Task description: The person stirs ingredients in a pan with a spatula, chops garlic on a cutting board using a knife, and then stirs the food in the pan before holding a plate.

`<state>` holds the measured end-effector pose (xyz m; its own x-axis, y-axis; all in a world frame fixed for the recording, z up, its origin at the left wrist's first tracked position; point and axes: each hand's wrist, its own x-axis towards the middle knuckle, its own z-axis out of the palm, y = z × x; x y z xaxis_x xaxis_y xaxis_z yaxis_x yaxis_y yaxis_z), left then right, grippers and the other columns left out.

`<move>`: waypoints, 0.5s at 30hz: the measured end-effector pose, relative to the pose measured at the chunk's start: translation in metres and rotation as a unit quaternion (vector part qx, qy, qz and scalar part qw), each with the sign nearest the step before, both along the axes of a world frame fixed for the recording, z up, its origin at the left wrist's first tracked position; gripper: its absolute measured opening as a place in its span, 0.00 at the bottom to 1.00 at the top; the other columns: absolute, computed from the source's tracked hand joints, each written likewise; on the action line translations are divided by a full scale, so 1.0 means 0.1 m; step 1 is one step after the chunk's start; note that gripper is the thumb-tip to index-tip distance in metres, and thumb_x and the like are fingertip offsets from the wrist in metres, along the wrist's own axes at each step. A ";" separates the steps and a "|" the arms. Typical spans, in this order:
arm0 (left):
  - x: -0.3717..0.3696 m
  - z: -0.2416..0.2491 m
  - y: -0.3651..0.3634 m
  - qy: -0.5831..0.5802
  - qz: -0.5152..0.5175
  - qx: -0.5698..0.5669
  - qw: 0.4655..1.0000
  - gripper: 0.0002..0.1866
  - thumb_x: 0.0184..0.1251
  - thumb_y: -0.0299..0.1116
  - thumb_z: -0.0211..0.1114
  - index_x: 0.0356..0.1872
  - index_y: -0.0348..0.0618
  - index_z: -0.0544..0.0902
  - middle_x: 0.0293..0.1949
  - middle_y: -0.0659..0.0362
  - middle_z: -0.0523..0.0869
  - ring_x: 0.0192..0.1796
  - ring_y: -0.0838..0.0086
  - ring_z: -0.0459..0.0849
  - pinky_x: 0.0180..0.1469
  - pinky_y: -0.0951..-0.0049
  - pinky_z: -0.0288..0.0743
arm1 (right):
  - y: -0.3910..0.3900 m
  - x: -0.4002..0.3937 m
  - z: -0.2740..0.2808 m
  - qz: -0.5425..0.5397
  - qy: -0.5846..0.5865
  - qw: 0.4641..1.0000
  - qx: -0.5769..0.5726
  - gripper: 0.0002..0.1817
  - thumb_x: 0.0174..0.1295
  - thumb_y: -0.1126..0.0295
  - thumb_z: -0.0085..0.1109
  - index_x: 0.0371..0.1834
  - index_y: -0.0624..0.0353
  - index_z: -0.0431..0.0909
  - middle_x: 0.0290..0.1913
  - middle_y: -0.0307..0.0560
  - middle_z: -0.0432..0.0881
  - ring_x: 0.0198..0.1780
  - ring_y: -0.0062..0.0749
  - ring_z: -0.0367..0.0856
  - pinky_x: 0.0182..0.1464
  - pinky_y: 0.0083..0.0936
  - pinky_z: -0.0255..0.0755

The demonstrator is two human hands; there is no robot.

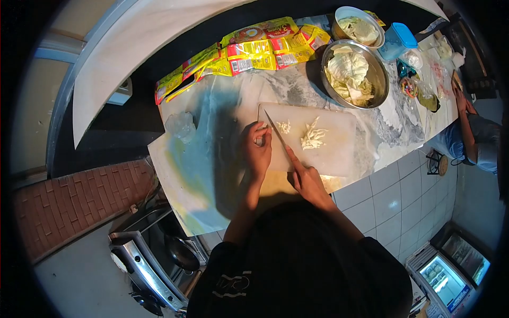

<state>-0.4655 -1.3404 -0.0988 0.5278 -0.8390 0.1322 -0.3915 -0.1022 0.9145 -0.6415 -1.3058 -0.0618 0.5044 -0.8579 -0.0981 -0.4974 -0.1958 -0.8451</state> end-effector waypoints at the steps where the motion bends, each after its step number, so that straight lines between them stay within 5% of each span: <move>1: 0.01 -0.01 0.00 -0.010 -0.004 -0.008 1.000 0.12 0.61 0.23 0.70 0.45 0.38 0.81 0.39 0.52 0.87 0.39 0.69 0.89 0.41 0.72 0.78 | 0.00 0.00 0.00 0.001 0.008 1.000 -0.003 0.43 0.59 0.84 0.50 0.80 0.49 0.51 0.22 0.64 0.76 0.22 0.60 0.75 0.31 0.46 0.70; 11: 0.01 0.00 -0.03 0.008 0.008 -0.034 0.999 0.09 0.61 0.25 0.70 0.41 0.37 0.82 0.33 0.54 0.89 0.35 0.70 0.88 0.39 0.72 0.77 | -0.02 0.01 0.03 0.015 0.086 0.996 -0.006 0.43 0.56 0.82 0.53 0.79 0.54 0.52 0.28 0.65 0.79 0.27 0.61 0.78 0.34 0.49 0.71; 15: 0.04 0.06 -0.01 0.004 0.026 -0.003 1.000 0.09 0.60 0.26 0.71 0.41 0.38 0.83 0.36 0.54 0.90 0.36 0.72 0.88 0.40 0.73 0.76 | -0.01 -0.03 0.09 0.027 0.031 0.999 0.010 0.44 0.55 0.84 0.51 0.79 0.52 0.52 0.28 0.67 0.79 0.28 0.64 0.78 0.34 0.50 0.71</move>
<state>-0.4611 -1.3414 -0.0929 0.5714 -0.8097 0.1338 -0.3792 -0.1159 0.9180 -0.6446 -1.3071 -0.0525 0.5423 -0.8273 -0.1467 -0.5377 -0.2076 -0.8172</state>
